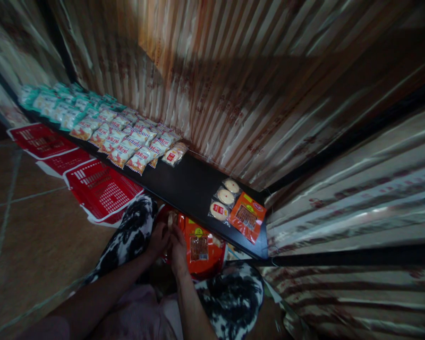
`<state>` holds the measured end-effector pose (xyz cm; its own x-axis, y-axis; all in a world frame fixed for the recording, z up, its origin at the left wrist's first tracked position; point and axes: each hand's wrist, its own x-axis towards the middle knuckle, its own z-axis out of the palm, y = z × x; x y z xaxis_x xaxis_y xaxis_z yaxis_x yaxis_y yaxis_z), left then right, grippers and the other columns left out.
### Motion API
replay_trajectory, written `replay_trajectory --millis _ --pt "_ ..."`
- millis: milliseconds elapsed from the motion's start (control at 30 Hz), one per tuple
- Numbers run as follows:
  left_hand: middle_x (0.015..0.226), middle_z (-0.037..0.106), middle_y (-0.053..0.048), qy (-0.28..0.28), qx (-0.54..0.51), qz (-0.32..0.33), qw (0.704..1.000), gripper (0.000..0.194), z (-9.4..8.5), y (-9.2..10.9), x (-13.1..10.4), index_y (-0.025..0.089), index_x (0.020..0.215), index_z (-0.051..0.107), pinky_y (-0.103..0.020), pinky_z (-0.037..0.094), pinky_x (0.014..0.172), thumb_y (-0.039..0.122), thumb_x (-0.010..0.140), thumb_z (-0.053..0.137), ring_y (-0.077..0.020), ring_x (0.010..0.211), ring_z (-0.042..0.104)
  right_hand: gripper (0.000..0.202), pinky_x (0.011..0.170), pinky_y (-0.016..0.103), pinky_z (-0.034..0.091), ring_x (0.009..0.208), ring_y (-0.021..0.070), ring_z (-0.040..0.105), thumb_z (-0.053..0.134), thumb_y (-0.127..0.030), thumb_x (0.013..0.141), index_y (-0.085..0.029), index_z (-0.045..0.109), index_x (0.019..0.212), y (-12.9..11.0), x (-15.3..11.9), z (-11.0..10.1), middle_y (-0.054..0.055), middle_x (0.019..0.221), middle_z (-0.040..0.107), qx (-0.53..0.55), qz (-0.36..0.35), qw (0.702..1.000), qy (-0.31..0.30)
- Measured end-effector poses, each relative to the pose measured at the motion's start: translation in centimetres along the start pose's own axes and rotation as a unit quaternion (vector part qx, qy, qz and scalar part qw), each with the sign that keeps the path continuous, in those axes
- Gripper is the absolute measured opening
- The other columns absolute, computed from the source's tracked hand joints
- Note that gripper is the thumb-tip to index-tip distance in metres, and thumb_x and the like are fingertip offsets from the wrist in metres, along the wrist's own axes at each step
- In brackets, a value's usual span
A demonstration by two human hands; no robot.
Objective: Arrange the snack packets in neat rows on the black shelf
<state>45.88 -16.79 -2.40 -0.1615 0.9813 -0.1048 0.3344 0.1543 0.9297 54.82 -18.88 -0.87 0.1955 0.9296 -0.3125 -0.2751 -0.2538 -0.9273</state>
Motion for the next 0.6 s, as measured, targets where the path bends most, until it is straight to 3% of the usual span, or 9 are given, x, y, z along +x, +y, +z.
replay_trajectory --millis 133,267,400,600 --pt "0.097 0.061 -0.006 -0.013 0.0 0.055 0.998 0.015 -0.1 -0.1 -0.4 0.02 0.086 0.053 -0.038 0.044 0.087 0.024 0.072 0.046 -0.02 0.094 0.057 0.04 0.086 0.029 0.046 0.103 0.0188 0.059 0.063 -0.028 0.064 -0.025 0.064 0.103 -0.1 -0.2 0.3 0.001 0.109 0.066 0.037 0.039 0.998 0.027" --pt "0.111 0.06 -0.01 -0.02 0.02 0.146 0.989 0.016 -0.2 -0.2 -0.8 0.02 0.087 0.055 -0.039 0.045 0.089 0.027 0.076 0.046 -0.0222 0.104 0.056 0.042 0.087 0.031 0.046 0.102 0.0193 0.059 0.065 -0.032 0.065 -0.024 0.061 0.106 -0.4 -0.5 0.2 0.002 0.109 0.066 0.074 0.027 0.997 0.015" --pt "0.105 0.062 -0.011 -0.009 0.061 0.198 0.978 0.016 -0.2 0.2 -1.2 0.019 0.087 0.056 -0.04 0.047 0.088 0.029 0.079 0.047 -0.0228 0.102 0.057 0.04 0.084 0.03 0.047 0.099 0.0191 0.06 0.065 -0.034 0.065 -0.023 0.062 0.103 -0.9 -0.5 -0.1 0.003 0.106 0.067 0.087 0.014 0.996 0.025" --pt "0.107 0.06 -0.011 -0.017 0.09 0.24 0.966 0.022 -0.3 1.2 -2.0 0.018 0.095 0.059 -0.041 0.044 0.092 0.021 0.075 0.049 -0.0231 0.104 0.054 0.038 0.072 0.028 0.05 0.082 0.0172 0.064 0.068 -0.036 0.061 -0.023 0.063 0.097 -0.9 -0.4 -0.8 0.001 0.093 0.07 0.106 0.054 0.99 0.079"
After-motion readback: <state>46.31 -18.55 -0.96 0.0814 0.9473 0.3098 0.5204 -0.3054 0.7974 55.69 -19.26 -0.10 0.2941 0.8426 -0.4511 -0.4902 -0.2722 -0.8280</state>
